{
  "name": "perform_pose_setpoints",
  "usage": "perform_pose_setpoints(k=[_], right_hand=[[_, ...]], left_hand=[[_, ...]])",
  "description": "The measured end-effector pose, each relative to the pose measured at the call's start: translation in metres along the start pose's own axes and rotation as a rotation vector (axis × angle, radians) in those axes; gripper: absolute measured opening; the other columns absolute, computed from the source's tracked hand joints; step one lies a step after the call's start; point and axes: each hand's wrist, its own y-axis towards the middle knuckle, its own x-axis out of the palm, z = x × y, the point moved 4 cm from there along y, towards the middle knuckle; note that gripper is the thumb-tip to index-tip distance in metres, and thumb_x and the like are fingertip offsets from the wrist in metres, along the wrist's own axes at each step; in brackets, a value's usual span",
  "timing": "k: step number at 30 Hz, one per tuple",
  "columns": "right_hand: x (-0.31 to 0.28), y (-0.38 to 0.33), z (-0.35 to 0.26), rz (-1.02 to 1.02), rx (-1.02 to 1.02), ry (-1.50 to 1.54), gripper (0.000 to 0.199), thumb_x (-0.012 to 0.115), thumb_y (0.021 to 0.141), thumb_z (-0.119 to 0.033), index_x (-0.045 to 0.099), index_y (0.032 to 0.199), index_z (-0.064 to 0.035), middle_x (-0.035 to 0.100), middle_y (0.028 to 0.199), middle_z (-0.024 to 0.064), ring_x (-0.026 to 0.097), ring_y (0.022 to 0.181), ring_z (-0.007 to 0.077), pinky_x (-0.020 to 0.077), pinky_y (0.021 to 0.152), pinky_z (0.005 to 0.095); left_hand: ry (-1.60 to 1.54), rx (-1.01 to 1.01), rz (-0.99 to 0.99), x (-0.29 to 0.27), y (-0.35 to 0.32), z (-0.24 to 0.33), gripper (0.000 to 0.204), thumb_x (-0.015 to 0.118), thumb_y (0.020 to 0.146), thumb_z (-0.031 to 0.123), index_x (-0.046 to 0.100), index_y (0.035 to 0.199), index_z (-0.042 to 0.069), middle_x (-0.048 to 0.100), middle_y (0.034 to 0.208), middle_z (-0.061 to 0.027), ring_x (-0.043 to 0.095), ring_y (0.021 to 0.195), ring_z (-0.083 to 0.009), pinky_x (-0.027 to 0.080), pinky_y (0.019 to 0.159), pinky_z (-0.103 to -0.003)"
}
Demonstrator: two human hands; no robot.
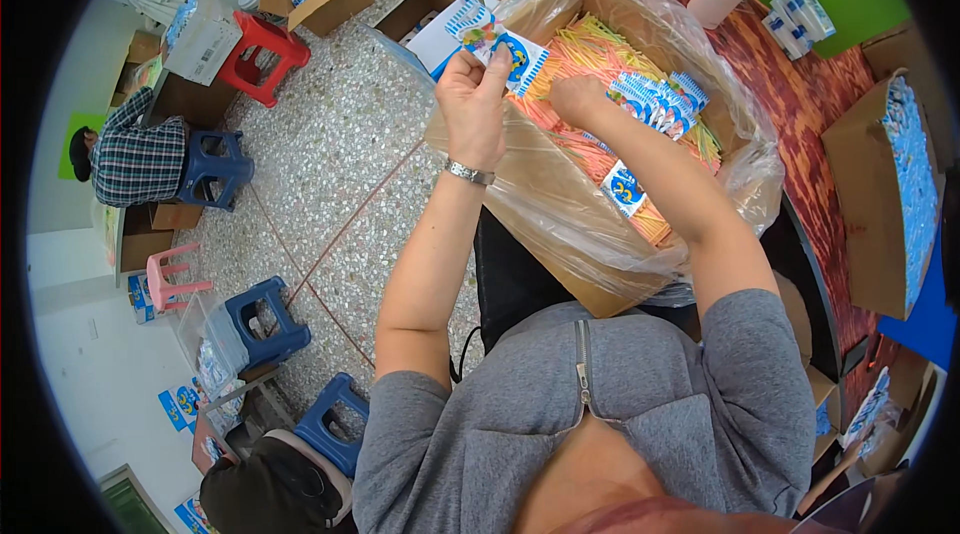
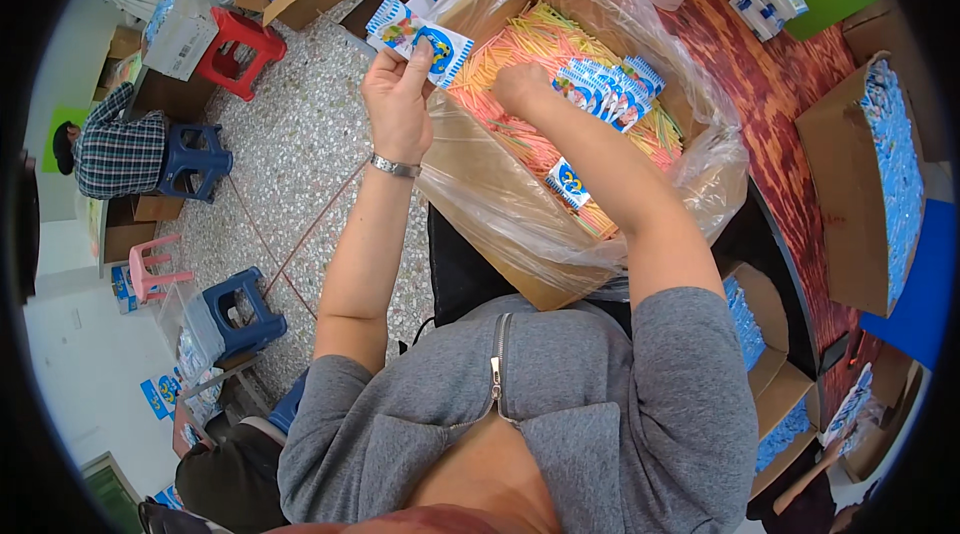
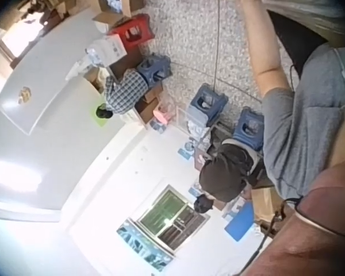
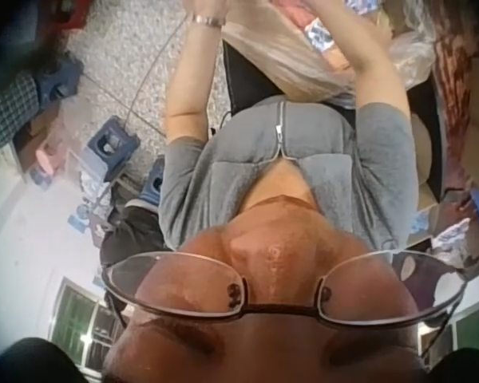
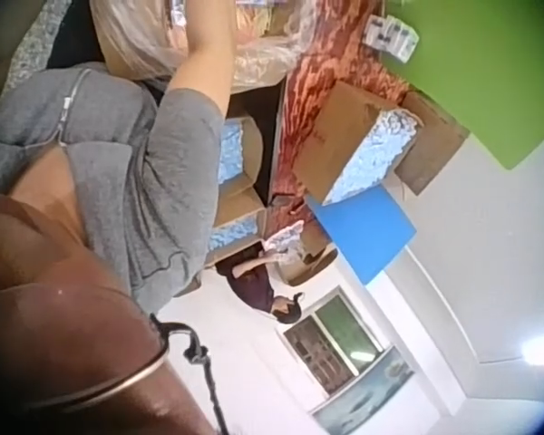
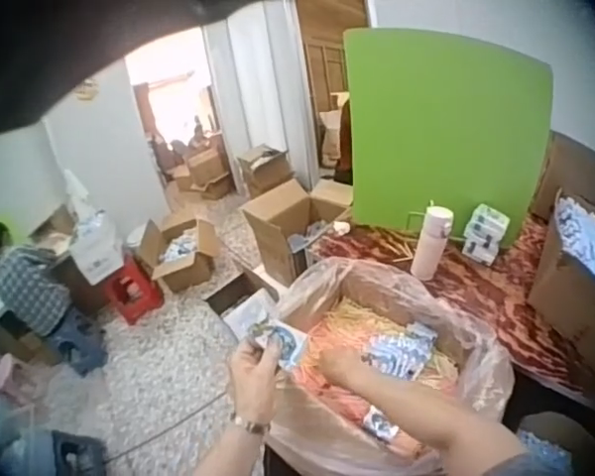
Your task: The recorder is organizing and inspecting small blue packets within a cardboard box filled with shredded material.
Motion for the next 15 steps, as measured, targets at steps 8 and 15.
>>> perform_pose_setpoints(k=[8,15], right_hand=[[-0.034,-0.055,0.025,0.183,-0.171,0.437,0.027,0.047,0.097,-0.028,0.058,0.096,-0.0035,0.066,0.083,0.0109,0.068,0.076,0.0237,0.0537,0.069,0.0375],[-0.019,-0.115,-0.003,-0.456,-0.4,1.536,0.038,0.047,0.099,-0.042,0.057,0.091,-0.006,0.062,0.074,0.001,0.062,0.059,0.0088,0.0518,0.054,0.0209]], left_hand=[[-0.004,0.031,0.02,0.002,0.005,-0.005,0.009,0.066,0.089,0.008,0.06,0.091,0.003,0.066,0.088,-0.0019,0.059,0.075,-0.0049,0.048,0.066,-0.021],[-0.16,-0.023,0.025,0.035,0.001,-0.036,0.007,0.065,0.091,0.01,0.061,0.092,0.004,0.066,0.086,-0.0009,0.059,0.073,-0.0049,0.048,0.063,-0.022]])
